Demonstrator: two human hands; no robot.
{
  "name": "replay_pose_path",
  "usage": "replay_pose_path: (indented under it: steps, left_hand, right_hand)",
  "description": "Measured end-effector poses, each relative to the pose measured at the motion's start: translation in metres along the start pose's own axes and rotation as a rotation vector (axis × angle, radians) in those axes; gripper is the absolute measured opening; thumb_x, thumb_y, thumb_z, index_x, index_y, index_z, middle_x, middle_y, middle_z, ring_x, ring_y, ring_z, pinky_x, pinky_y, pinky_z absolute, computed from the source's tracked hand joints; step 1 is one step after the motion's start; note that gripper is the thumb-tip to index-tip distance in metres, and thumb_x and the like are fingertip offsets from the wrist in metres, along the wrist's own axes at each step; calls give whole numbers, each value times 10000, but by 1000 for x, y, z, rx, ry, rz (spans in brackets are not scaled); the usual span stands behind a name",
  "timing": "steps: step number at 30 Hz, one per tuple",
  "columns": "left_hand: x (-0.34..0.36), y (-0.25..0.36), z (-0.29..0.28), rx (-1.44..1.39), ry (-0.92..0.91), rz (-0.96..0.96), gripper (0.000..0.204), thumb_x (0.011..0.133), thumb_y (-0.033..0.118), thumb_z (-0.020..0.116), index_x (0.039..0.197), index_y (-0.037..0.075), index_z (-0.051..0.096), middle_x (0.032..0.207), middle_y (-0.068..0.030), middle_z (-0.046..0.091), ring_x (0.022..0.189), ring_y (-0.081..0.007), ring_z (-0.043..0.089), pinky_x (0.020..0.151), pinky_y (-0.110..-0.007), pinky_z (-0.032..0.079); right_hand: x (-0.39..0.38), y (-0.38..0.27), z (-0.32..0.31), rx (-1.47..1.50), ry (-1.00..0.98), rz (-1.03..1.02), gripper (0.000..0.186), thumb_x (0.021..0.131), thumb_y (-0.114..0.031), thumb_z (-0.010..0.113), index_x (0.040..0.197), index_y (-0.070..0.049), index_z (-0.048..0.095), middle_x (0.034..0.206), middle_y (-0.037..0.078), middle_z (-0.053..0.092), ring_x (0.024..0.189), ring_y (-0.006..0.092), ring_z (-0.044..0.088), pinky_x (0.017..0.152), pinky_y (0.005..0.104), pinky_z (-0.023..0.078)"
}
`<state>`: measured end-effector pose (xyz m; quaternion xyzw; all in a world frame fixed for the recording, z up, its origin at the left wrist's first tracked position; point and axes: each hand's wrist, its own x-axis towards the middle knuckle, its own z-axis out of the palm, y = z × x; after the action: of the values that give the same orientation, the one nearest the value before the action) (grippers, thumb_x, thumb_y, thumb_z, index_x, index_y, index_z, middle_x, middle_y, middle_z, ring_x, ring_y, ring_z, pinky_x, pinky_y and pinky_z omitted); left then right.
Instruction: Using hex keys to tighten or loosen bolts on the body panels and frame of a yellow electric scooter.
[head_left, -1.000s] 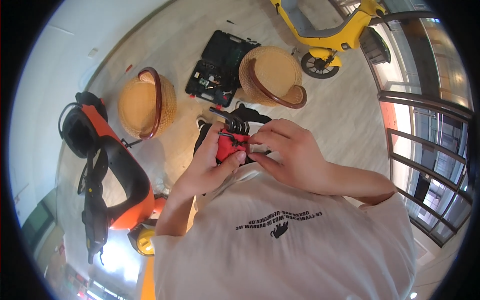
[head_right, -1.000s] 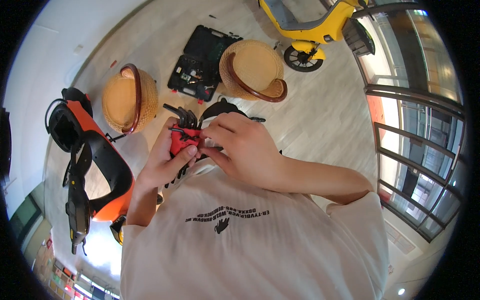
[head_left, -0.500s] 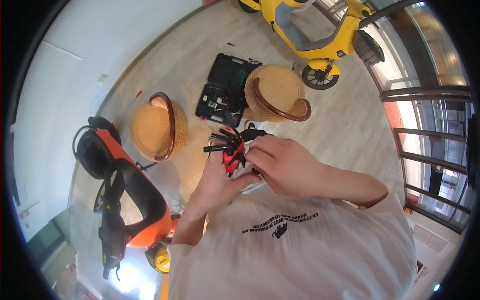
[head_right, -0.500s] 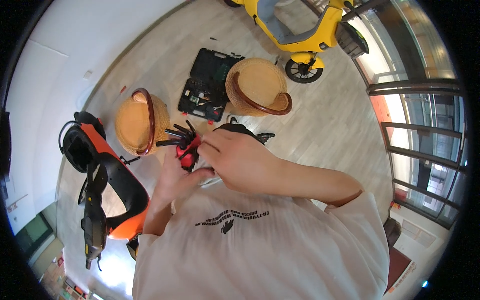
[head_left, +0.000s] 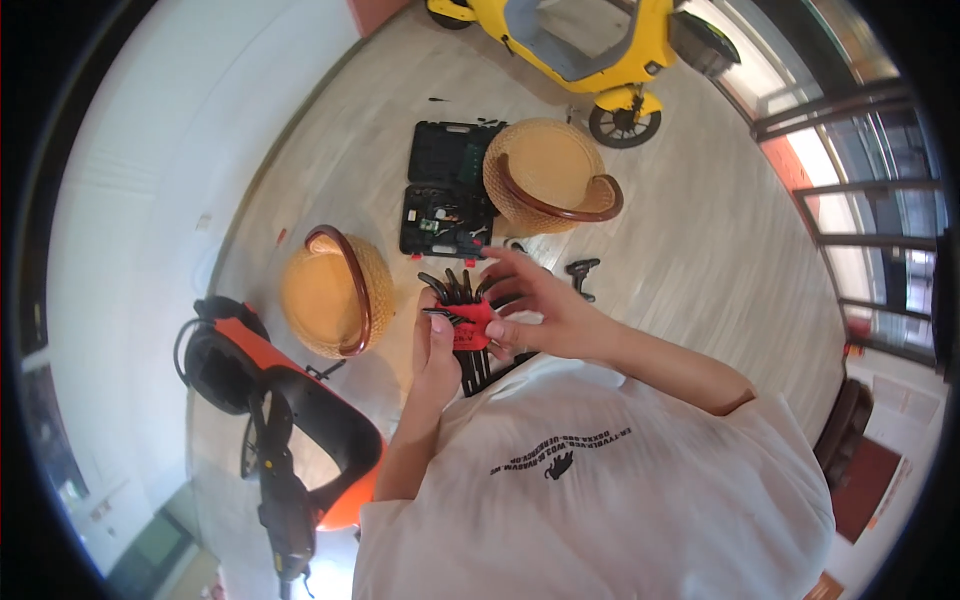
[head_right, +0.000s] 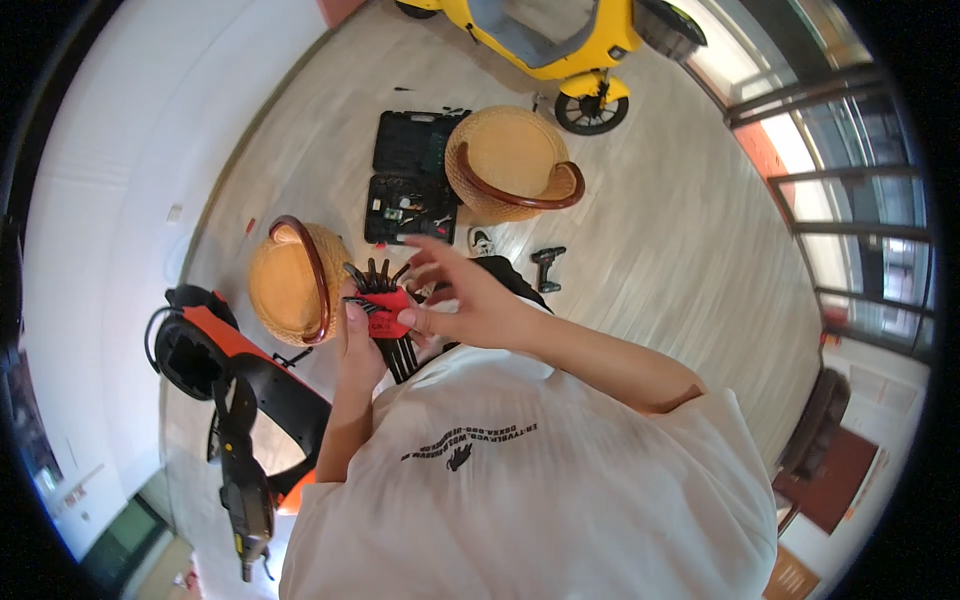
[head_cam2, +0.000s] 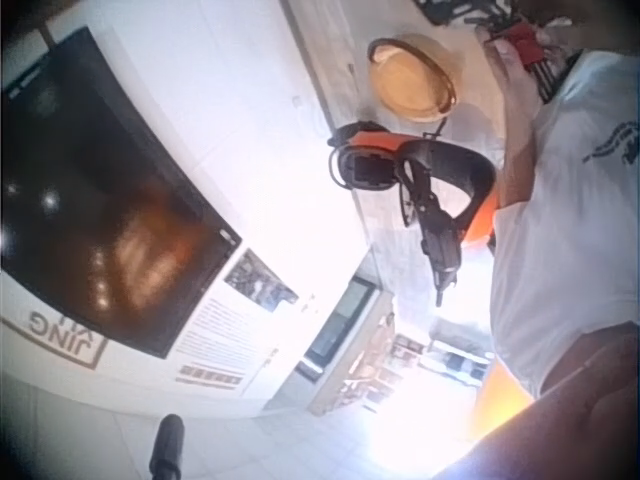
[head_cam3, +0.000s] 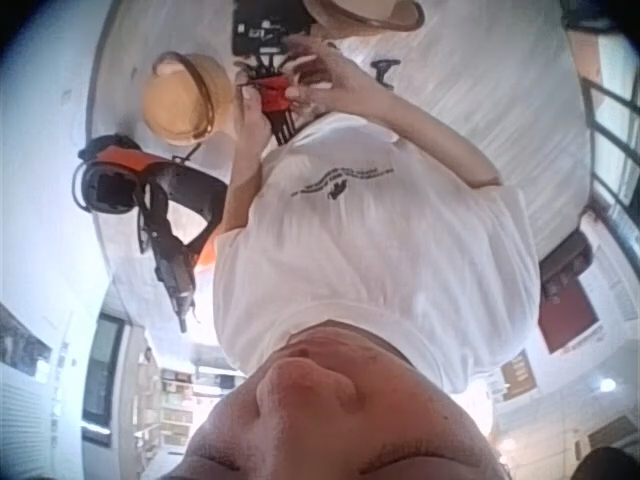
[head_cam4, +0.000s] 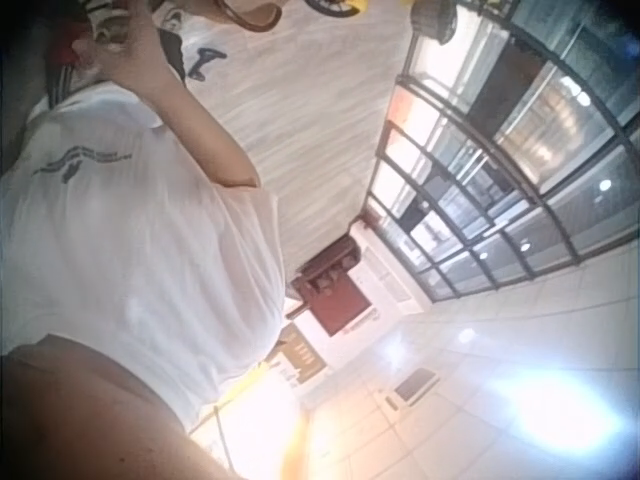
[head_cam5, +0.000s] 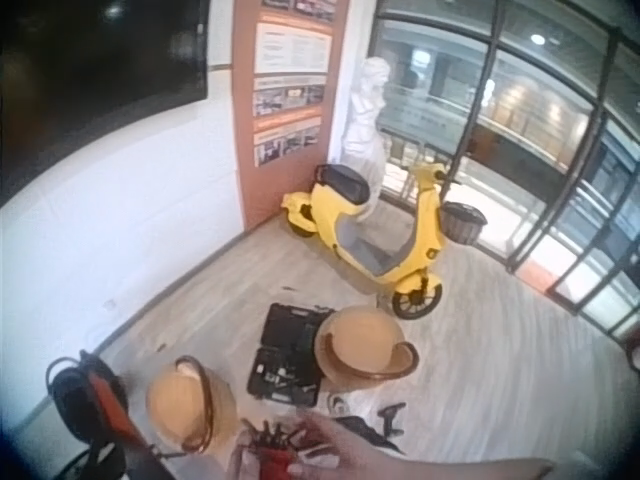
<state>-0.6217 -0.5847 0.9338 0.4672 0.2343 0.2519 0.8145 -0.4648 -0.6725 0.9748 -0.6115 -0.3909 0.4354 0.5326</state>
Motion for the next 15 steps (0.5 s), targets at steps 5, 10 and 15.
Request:
replay_pose_path:
  steps: [5,10,15]
  left_hand:
    - [15,-14,15,222,61,-11,567,998,474,379,1216,-43,456,1016,-151,612,907,-210,628,813,-314,506]
    - [37,-25,47,374,-7,20,459,1033,357,350,1198,-43,503,1114,-124,592,1044,-187,570,899,-300,453]
    - [59,-35,93,475,71,-170,427,1036,278,357,1196,-78,531,1059,-127,624,954,-166,606,848,-281,470]
  right_hand:
    - [-13,24,7,311,-149,221,693,841,-184,736,1384,-46,328,1169,97,547,1021,176,564,867,323,498]
    - [-22,39,-21,392,10,146,545,877,-115,679,1318,-24,372,1116,87,597,1002,145,583,802,299,508]
    - [-46,46,-73,340,147,26,492,875,-106,667,1281,-11,407,1041,111,627,921,157,608,741,309,506]
